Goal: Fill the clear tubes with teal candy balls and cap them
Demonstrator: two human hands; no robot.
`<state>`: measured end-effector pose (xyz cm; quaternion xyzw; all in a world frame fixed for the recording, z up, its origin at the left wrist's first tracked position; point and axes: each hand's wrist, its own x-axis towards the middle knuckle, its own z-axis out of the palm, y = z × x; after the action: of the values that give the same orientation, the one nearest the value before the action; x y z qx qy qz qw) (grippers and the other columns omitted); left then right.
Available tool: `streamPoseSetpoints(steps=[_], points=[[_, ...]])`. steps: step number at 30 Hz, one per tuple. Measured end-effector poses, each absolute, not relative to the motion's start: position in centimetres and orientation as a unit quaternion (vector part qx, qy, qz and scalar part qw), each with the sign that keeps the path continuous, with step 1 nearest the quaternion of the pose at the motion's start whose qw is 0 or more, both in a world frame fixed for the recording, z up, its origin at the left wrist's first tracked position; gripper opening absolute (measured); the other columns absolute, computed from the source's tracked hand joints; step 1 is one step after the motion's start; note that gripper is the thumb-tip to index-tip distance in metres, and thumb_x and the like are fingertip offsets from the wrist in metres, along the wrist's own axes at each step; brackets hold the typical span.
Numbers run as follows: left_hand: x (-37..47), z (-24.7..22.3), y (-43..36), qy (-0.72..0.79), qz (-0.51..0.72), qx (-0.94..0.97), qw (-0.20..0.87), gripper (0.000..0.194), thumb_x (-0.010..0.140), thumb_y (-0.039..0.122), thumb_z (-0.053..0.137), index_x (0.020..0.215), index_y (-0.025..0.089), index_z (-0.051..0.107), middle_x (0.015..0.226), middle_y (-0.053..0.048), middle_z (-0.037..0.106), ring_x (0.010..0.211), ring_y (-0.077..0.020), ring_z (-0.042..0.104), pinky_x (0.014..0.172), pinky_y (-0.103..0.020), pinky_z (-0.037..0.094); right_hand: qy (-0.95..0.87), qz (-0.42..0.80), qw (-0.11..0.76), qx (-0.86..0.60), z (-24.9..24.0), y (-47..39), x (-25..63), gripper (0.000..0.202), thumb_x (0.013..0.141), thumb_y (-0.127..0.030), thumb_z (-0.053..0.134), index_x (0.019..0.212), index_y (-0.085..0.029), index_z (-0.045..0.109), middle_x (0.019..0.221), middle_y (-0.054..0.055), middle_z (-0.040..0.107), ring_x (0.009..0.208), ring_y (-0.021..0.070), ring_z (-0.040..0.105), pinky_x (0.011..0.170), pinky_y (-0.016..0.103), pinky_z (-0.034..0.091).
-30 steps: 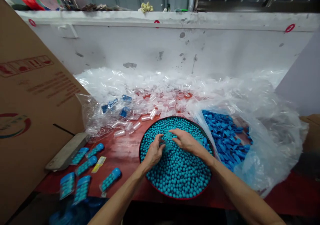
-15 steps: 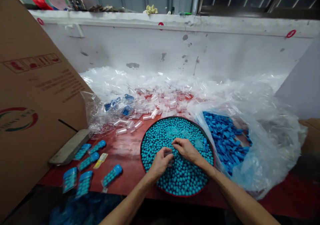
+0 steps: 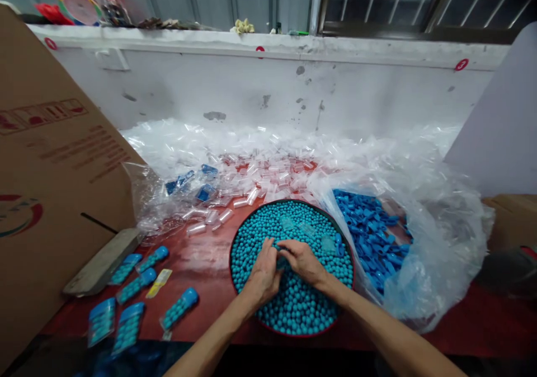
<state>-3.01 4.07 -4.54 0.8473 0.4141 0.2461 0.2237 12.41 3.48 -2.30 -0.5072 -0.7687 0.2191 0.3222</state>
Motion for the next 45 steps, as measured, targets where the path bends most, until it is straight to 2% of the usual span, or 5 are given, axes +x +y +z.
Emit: streamPoseSetpoints(steps=[12,22,27,35,45], points=[[-2.1,-2.9,3.3,0.481,0.123,0.833,0.244,0.027,0.065,0.017,0.049,0.092,0.015,0.047,0.095,-0.009,0.049,0.093,-0.0228,0.044,0.082,-0.036,0.036,-0.724,0.152,0.180,-0.649,-0.9,9.7,13.2,0.026,0.073,-0.024,0.057,0.099,-0.017,0.054,0.104,0.012,0.054,0.100,0.0242,0.049,0.084,0.038,0.037],[-2.2,-1.8,5.0,0.461,0.333,0.636,0.522,0.027,0.066,0.031,0.057,0.087,0.018,0.045,0.076,0.000,0.052,0.069,-0.0136,0.051,0.065,-0.027,0.040,-0.617,0.321,0.357,-0.623,-2.2,7.0,14.2,0.024,0.086,-0.028,0.028,0.099,-0.016,0.045,0.082,0.006,0.059,0.061,0.0123,0.058,0.057,0.026,0.047],[-0.8,-1.3,4.3,0.379,0.396,0.496,0.674,0.035,0.066,0.039,0.058,0.089,0.017,0.043,0.084,-0.002,0.055,0.074,-0.0123,0.053,0.065,-0.024,0.041,-0.406,0.568,0.538,-0.473,-3.6,4.5,12.6,0.023,0.071,-0.037,0.054,0.080,-0.018,0.046,0.070,-0.001,0.058,0.060,0.0106,0.057,0.057,0.023,0.046],[-1.7,0.0,4.8,0.462,0.293,0.656,0.520,0.071,0.061,0.030,0.064,0.121,0.018,0.028,0.088,-0.001,0.054,0.075,-0.0145,0.053,0.072,-0.028,0.041,-0.598,0.423,0.380,-0.565,-3.3,2.6,12.0,0.011,0.072,-0.016,0.045,0.065,-0.018,0.054,0.056,-0.003,0.055,0.054,0.0108,0.051,0.054,0.021,0.040],[-1.7,-2.8,4.1,0.472,0.119,0.858,0.167,0.037,0.065,0.023,0.055,0.100,0.016,0.045,0.107,-0.011,0.049,0.107,-0.0261,0.042,0.088,-0.039,0.034,-0.674,0.077,0.108,-0.726,-0.7,7.1,18.6,0.021,0.083,-0.025,0.043,0.100,-0.016,0.051,0.096,0.011,0.057,0.092,0.0205,0.053,0.076,0.031,0.039]])
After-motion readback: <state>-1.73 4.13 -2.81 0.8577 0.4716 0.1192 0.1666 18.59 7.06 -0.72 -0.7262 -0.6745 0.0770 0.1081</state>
